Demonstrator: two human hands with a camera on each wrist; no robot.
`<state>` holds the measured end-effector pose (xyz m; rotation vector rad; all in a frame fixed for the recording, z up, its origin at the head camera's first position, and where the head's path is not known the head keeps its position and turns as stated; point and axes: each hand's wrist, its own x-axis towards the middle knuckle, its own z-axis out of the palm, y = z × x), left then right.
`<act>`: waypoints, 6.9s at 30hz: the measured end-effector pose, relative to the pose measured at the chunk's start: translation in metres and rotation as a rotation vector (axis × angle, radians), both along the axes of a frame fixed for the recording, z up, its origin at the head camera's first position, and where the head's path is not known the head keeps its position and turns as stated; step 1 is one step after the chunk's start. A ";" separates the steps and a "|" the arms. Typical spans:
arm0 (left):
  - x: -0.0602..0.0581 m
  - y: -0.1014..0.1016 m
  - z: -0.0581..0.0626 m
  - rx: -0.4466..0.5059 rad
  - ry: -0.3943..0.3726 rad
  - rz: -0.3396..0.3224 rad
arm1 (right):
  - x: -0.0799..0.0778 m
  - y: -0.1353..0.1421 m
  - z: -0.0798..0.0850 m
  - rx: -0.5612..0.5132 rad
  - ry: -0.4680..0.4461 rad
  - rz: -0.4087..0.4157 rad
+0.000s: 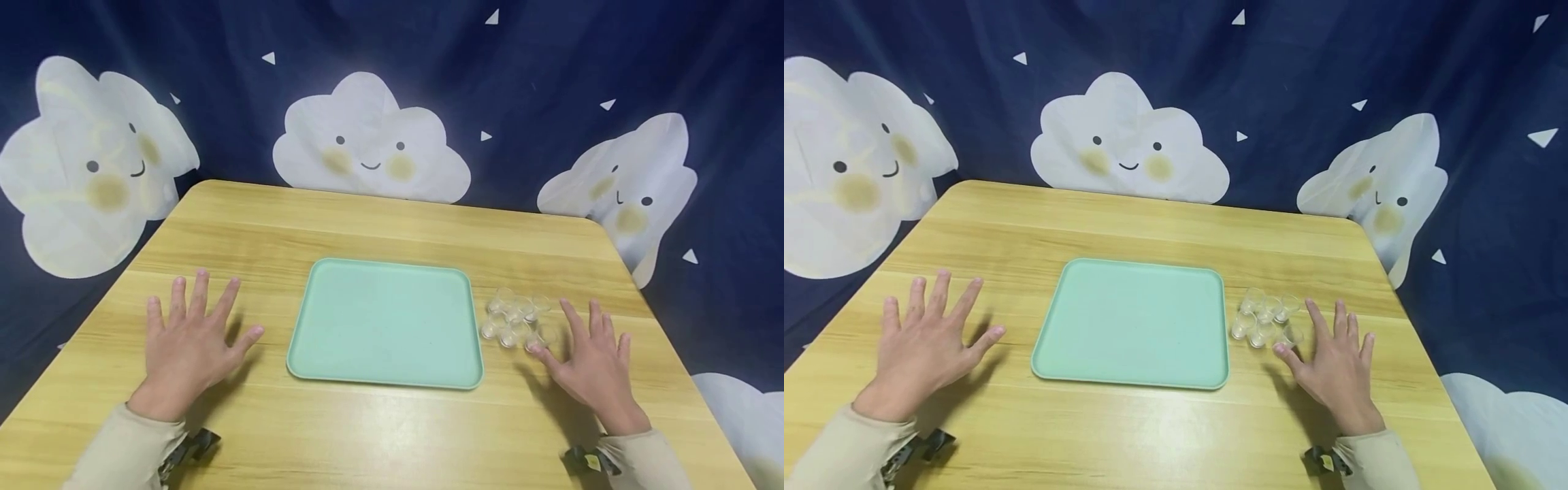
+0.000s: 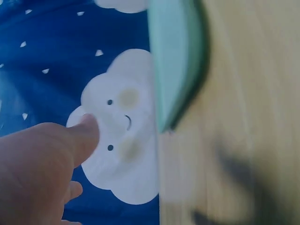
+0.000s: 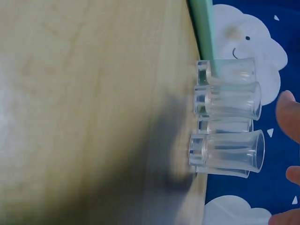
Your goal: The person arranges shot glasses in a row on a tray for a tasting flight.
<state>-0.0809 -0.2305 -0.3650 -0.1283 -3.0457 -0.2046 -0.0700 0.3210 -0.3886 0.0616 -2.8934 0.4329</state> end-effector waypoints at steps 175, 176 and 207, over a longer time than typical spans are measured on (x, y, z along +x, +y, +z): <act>-0.008 0.055 -0.049 0.764 -0.238 0.056 | -0.123 -0.169 0.020 -0.707 -0.216 0.342; -0.008 0.055 -0.049 0.766 -0.237 0.054 | -0.123 -0.171 0.019 -0.705 -0.215 0.345; 0.001 0.052 -0.051 0.752 -0.274 0.070 | -0.134 -0.238 -0.004 -0.695 -0.327 0.370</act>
